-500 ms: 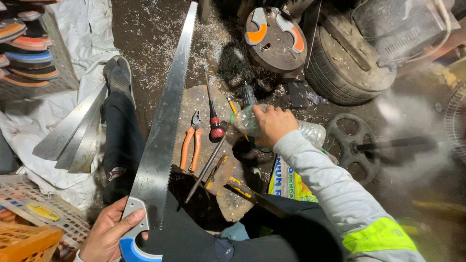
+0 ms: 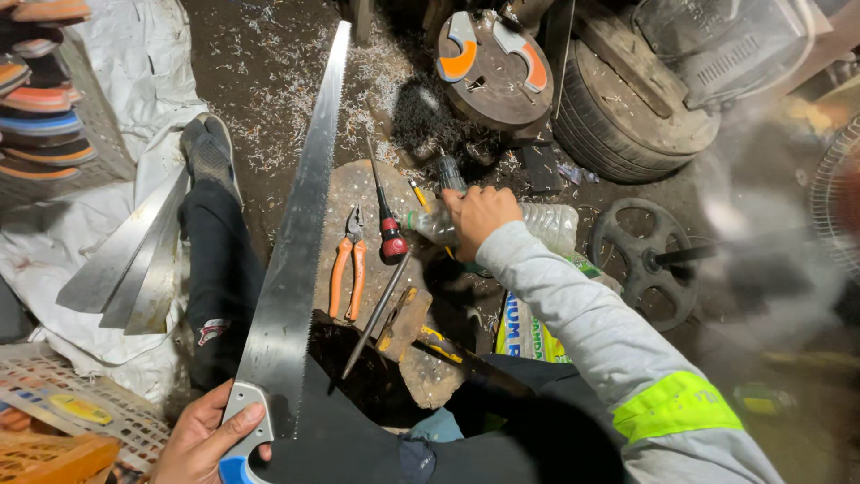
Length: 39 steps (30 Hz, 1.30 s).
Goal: The person uses a screwdriver to tighten screws on a hand saw blade, then uses a hammer and punch to set rivets into the blade. They repeatedly adjust the blade and tools while seated on the floor.
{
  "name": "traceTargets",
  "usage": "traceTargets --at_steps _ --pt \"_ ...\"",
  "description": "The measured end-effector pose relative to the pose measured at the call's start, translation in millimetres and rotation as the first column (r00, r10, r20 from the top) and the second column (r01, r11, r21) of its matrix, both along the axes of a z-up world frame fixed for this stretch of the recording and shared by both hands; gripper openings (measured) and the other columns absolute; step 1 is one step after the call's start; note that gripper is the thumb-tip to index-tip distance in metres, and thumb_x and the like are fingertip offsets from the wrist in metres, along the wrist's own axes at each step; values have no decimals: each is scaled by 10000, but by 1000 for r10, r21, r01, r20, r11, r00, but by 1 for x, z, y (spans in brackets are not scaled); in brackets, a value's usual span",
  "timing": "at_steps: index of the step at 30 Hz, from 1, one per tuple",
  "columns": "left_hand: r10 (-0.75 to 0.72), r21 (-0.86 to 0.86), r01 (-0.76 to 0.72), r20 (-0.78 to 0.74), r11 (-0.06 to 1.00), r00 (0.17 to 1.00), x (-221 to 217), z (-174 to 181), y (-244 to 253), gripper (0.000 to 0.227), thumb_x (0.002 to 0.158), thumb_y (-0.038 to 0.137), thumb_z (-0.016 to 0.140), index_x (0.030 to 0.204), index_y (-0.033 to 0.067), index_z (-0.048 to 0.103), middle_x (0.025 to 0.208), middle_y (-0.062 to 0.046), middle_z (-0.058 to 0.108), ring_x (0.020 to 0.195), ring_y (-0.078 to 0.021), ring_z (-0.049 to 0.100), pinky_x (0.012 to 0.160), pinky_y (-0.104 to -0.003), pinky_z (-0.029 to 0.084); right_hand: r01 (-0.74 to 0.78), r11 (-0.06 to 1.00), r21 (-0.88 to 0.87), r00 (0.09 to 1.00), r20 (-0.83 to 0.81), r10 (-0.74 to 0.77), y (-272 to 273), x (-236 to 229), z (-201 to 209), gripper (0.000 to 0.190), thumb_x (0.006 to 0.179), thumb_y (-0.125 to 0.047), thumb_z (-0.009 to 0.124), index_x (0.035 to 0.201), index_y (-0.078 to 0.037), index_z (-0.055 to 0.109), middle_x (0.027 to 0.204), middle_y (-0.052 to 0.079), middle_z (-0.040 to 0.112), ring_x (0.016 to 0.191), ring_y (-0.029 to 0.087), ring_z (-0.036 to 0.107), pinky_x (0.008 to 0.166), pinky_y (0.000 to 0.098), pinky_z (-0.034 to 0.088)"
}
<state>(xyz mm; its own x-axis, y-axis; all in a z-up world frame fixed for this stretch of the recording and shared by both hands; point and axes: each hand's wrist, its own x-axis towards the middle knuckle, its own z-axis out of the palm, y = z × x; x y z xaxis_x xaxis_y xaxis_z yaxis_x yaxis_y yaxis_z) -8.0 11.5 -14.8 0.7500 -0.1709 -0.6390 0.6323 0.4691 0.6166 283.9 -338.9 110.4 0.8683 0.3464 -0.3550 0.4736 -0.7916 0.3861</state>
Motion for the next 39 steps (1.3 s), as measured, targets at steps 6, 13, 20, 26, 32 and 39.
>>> traceTargets --at_steps 6,13,20,26,32,39 --pt "23 -30 -22 41 999 999 2 4 -5 378 882 60 646 1246 -40 664 857 -143 722 613 -181 669 505 -339 545 -7 1000 -20 1000 -6 7 3 0 4 845 653 -539 869 1315 -164 499 1038 109 649 971 315 665 759 441 505" --pt "42 -37 -42 1 998 999 1 10 -10 391 887 66 653 1256 -62 658 844 -168 721 576 -194 665 468 -335 547 24 1000 -19 999 -41 -25 6 3 13 944 595 -505 926 1357 -176 477 1053 113 656 988 322 668 776 441 517" --pt "42 -27 -42 -24 999 999 1 10 -10 409 878 57 650 1271 -57 655 863 -162 728 590 -192 663 485 -348 547 112 991 66 990 -88 -106 -10 -1 22 997 593 -551 936 1371 -166 447 1100 155 664 1022 351 677 812 456 551" --pt "28 -52 -27 27 998 999 -1 9 -13 389 878 39 653 1253 -67 660 853 -160 730 579 -188 658 479 -333 536 111 987 113 993 -54 -105 -17 -9 22 903 616 -525 921 1325 -170 488 1071 159 677 986 360 691 791 475 554" --pt "15 -71 -12 45 997 999 -1 4 -18 351 893 38 655 1219 -91 663 814 -164 724 558 -199 658 473 -331 519 74 993 88 996 -47 -70 -15 -9 20 902 598 -506 929 1312 -180 486 1075 149 675 988 358 687 782 489 543" --pt "20 -100 -15 50 995 999 4 4 -20 367 891 37 651 1240 -76 669 802 -164 721 559 -200 670 468 -338 535 40 997 64 998 -48 -37 -10 -6 13 914 585 -526 935 1299 -163 496 1084 143 681 991 361 693 777 485 547"
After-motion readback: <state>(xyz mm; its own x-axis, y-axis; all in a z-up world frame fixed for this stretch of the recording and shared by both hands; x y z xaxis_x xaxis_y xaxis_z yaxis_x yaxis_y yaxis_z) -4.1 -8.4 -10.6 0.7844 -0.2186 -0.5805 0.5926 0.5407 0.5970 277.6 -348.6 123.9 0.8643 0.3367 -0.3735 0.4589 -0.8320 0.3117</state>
